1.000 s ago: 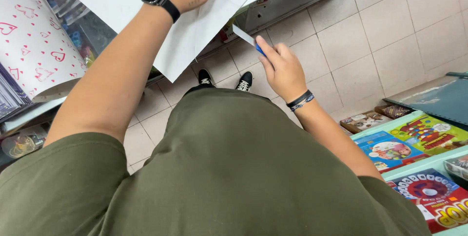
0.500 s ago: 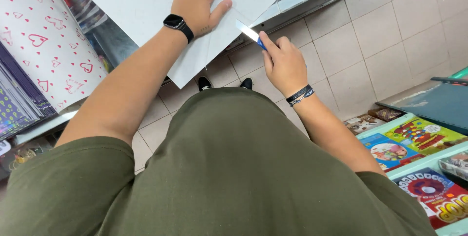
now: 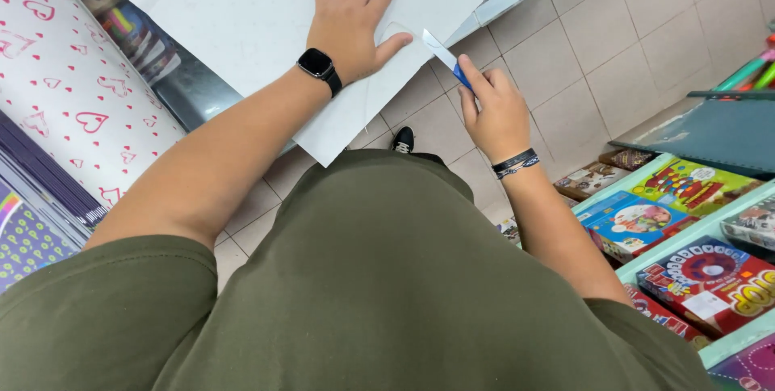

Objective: Measuring, cutting, and folding wrapping paper at a store counter for gift wrapping.

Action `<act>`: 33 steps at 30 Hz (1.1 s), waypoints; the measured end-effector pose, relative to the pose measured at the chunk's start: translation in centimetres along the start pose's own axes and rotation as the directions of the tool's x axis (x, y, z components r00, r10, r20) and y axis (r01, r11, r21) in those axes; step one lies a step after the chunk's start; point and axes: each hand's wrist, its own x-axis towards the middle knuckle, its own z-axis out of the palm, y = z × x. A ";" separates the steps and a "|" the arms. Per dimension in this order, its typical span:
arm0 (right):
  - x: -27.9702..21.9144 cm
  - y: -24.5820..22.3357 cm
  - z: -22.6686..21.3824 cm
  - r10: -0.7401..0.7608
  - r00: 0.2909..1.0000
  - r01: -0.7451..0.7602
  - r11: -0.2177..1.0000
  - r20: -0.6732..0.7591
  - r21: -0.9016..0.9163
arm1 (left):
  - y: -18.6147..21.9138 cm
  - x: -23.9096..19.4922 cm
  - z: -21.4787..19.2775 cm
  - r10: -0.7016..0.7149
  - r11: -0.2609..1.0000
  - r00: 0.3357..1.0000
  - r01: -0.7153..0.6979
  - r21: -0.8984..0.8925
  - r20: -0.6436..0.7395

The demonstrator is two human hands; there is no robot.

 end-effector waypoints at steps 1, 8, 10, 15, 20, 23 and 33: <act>-0.1 0.1 0.1 0.007 1.000 -0.007 1.000 -0.001 -0.003 | -0.1 0.1 0.0 0.006 1.000 1.000 -0.006 -0.004 0.002; -1.0 0.4 0.3 0.064 0.998 -0.063 0.996 -0.029 0.059 | -0.1 0.1 -0.3 0.036 0.999 0.999 -0.037 -0.030 -0.032; -1.0 0.7 0.1 0.046 0.999 -0.044 0.996 -0.028 0.071 | -0.3 0.2 -0.3 0.037 0.999 0.998 -0.039 -0.035 -0.040; -0.7 3.0 -2.7 -0.086 0.994 0.064 0.960 0.069 0.274 | -0.4 0.7 -0.9 0.062 0.996 0.998 -0.061 -0.066 0.017; 0.5 5.5 -5.2 0.047 0.942 -0.210 0.855 0.333 0.474 | -1.3 0.8 -0.6 0.132 0.988 0.988 -0.125 -0.095 0.075; 2.4 6.9 -5.5 0.016 0.931 -0.215 0.830 0.363 0.515 | -2.6 1.9 -0.6 0.242 0.965 0.967 -0.233 -0.117 0.073; 5.2 7.5 -3.6 -0.237 0.948 0.133 0.902 0.214 0.410 | -3.0 3.3 -1.1 0.072 0.951 0.983 -0.018 -0.307 0.166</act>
